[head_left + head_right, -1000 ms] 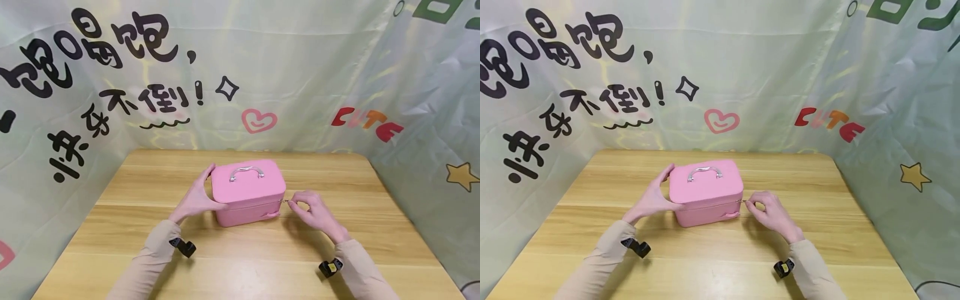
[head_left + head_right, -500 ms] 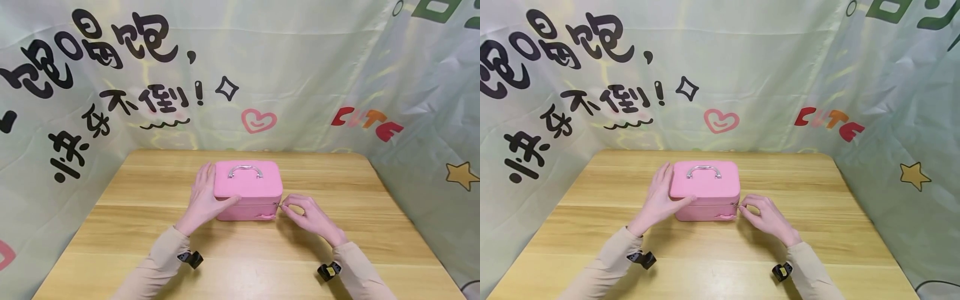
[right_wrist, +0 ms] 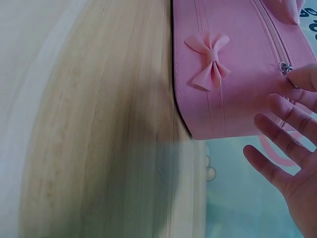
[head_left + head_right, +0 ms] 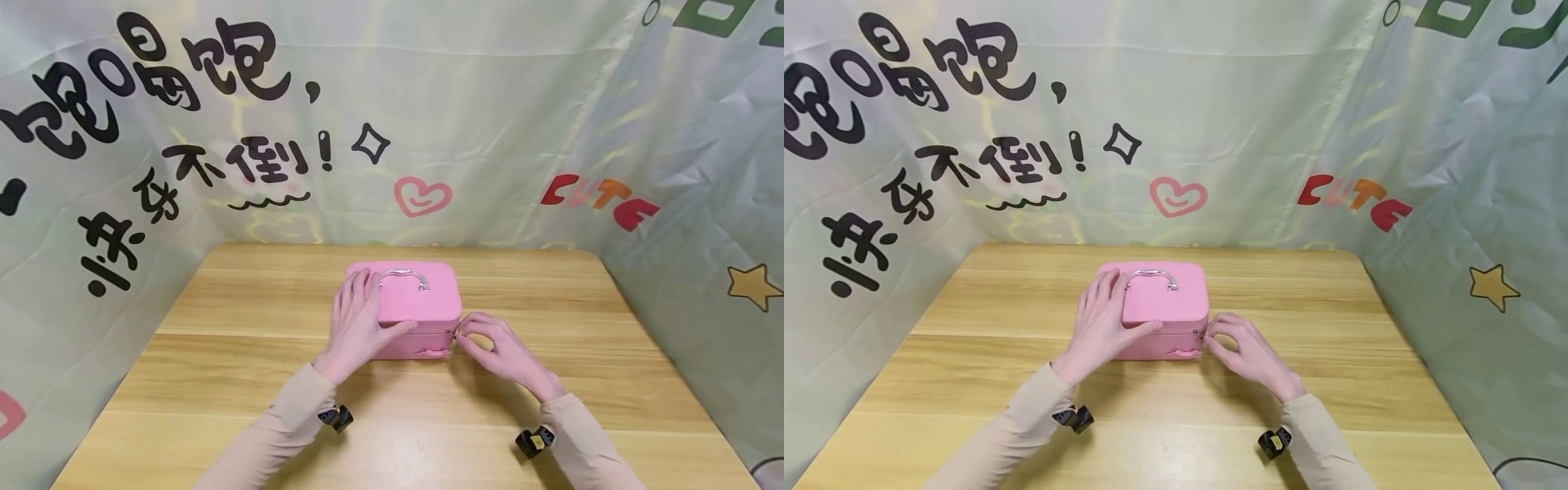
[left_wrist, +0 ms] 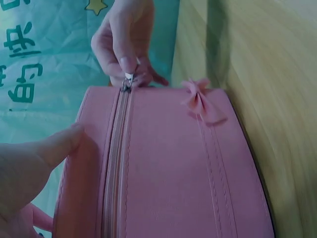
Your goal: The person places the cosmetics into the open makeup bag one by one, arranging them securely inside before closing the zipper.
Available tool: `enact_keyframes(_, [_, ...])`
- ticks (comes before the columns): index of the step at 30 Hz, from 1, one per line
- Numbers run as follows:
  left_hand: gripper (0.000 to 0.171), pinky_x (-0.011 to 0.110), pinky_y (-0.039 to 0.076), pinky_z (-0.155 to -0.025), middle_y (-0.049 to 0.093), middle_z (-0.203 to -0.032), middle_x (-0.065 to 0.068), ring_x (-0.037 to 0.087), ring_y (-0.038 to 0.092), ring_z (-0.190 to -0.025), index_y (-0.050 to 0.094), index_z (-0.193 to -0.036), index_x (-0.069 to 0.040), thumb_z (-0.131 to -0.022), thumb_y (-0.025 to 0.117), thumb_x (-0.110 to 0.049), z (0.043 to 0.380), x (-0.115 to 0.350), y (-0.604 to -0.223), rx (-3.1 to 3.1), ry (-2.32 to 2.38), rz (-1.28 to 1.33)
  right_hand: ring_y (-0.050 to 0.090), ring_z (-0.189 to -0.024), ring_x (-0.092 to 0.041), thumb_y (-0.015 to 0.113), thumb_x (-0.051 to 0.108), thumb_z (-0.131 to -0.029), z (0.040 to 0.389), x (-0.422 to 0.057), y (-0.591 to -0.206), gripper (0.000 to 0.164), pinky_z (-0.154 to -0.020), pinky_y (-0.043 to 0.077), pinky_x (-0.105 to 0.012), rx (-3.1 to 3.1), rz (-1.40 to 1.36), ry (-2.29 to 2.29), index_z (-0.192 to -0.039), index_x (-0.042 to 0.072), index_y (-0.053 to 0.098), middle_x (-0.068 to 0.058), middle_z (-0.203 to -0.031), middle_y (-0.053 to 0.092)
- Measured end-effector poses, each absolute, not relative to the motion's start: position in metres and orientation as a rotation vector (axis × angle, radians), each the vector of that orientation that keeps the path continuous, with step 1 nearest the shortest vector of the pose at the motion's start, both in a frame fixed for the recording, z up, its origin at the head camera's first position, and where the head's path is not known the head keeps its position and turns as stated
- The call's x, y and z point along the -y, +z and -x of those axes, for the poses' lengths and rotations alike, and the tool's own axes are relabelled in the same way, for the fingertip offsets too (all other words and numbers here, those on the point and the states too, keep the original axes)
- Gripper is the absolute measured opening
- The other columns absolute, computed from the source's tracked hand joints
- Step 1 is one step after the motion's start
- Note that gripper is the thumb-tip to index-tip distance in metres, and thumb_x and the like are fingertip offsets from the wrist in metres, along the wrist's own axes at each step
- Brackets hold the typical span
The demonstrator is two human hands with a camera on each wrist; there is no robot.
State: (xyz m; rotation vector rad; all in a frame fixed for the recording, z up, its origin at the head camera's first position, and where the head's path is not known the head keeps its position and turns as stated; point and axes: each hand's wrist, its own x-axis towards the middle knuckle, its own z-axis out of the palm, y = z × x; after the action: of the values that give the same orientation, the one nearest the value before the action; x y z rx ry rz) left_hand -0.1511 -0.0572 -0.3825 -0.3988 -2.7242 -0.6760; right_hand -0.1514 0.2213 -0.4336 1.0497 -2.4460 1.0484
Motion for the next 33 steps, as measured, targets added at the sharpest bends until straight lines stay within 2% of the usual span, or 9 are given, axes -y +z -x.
enact_keyframes(4, [0.102,0.057,0.029,-0.119,0.044,-0.151,0.019,0.038,0.038,-0.142,0.045,-0.147,-0.004,-0.074,0.076,-0.068,0.152,0.062,-0.383,2.738,-0.667,0.378,0.067,-0.095,-0.012,0.069,-0.002,-0.088,0.151,-0.221,-0.434,0.021,-0.089,0.054,-0.027,2.434,-1.048,1.06,-0.088,0.018,0.072,0.001,-0.098,0.072])
enact_keyframes(8, [0.103,0.06,0.023,-0.121,0.036,-0.158,0.02,0.038,0.028,-0.149,0.04,-0.151,-0.003,-0.079,0.07,-0.07,0.15,0.068,-0.384,2.77,-0.741,0.351,0.066,-0.099,-0.018,0.069,-0.002,-0.088,0.15,-0.222,-0.434,0.021,-0.092,0.052,-0.026,2.436,-1.009,1.067,-0.087,0.018,0.072,-0.002,-0.102,0.071])
enact_keyframes(11, [0.107,0.062,0.02,-0.122,0.023,-0.164,0.02,0.039,0.019,-0.153,0.031,-0.156,0.0,-0.083,0.065,-0.071,0.148,0.072,-0.386,2.789,-0.841,0.293,0.062,-0.116,-0.029,0.069,0.0,-0.089,0.147,-0.222,-0.432,0.02,-0.103,0.048,-0.041,2.481,-0.902,1.11,-0.086,0.019,0.072,-0.009,-0.121,0.067])
enact_keyframes(15, [0.108,0.062,0.024,-0.121,0.019,-0.166,0.02,0.039,0.022,-0.152,0.021,-0.159,0.001,-0.087,0.062,-0.069,0.149,0.078,-0.391,2.777,-1.0,0.185,0.053,-0.132,-0.044,0.068,0.004,-0.092,0.145,-0.223,-0.429,0.015,-0.109,0.038,-0.063,2.549,-0.802,1.2,-0.086,0.018,0.073,-0.021,-0.142,0.058])
enact_keyframes(17, [0.106,0.061,0.03,-0.119,0.023,-0.164,0.021,0.038,0.028,-0.15,0.021,-0.159,0.0,-0.088,0.062,-0.068,0.15,0.081,-0.394,2.754,-1.065,0.144,0.054,-0.131,-0.045,0.068,0.004,-0.092,0.145,-0.223,-0.427,0.013,-0.111,0.039,-0.059,2.566,-0.801,1.215,-0.087,0.015,0.075,-0.023,-0.142,0.059])
enact_keyframes(20, [0.105,0.062,0.036,-0.114,0.029,-0.161,0.022,0.037,0.033,-0.148,0.021,-0.159,-0.002,-0.088,0.064,-0.064,0.151,0.082,-0.397,2.724,-1.139,0.111,0.059,-0.128,-0.043,0.069,0.004,-0.092,0.144,-0.223,-0.426,0.013,-0.112,0.041,-0.045,2.582,-0.799,1.204,-0.087,0.014,0.076,-0.023,-0.138,0.062])
enact_keyframes(27, [0.105,0.062,0.032,-0.117,0.028,-0.163,0.023,0.04,0.031,-0.15,0.016,-0.16,-0.001,-0.087,0.071,-0.054,0.156,0.086,-0.398,2.704,-1.274,0.115,0.065,-0.118,-0.043,0.071,0.0,-0.088,0.142,-0.221,-0.425,0.01,-0.108,0.042,-0.023,2.529,-0.842,1.195,-0.089,0.007,0.079,-0.024,-0.13,0.066])
enact_keyframes(30, [0.106,0.06,0.03,-0.119,0.027,-0.164,0.024,0.041,0.03,-0.151,0.016,-0.16,0.0,-0.087,0.072,-0.052,0.159,0.089,-0.395,2.728,-1.294,0.119,0.067,-0.117,-0.041,0.071,-0.003,-0.086,0.145,-0.222,-0.426,0.013,-0.105,0.044,-0.02,2.499,-0.857,1.215,-0.09,0.005,0.08,-0.025,-0.128,0.067])
enact_keyframes(33, [0.105,0.06,0.029,-0.12,0.026,-0.164,0.024,0.042,0.03,-0.151,0.016,-0.159,0.001,-0.087,0.073,-0.05,0.162,0.091,-0.393,2.75,-1.283,0.135,0.07,-0.112,-0.036,0.07,-0.006,-0.085,0.148,-0.225,-0.427,0.014,-0.098,0.053,-0.027,2.467,-0.865,1.194,-0.09,0.002,0.08,-0.024,-0.125,0.069])
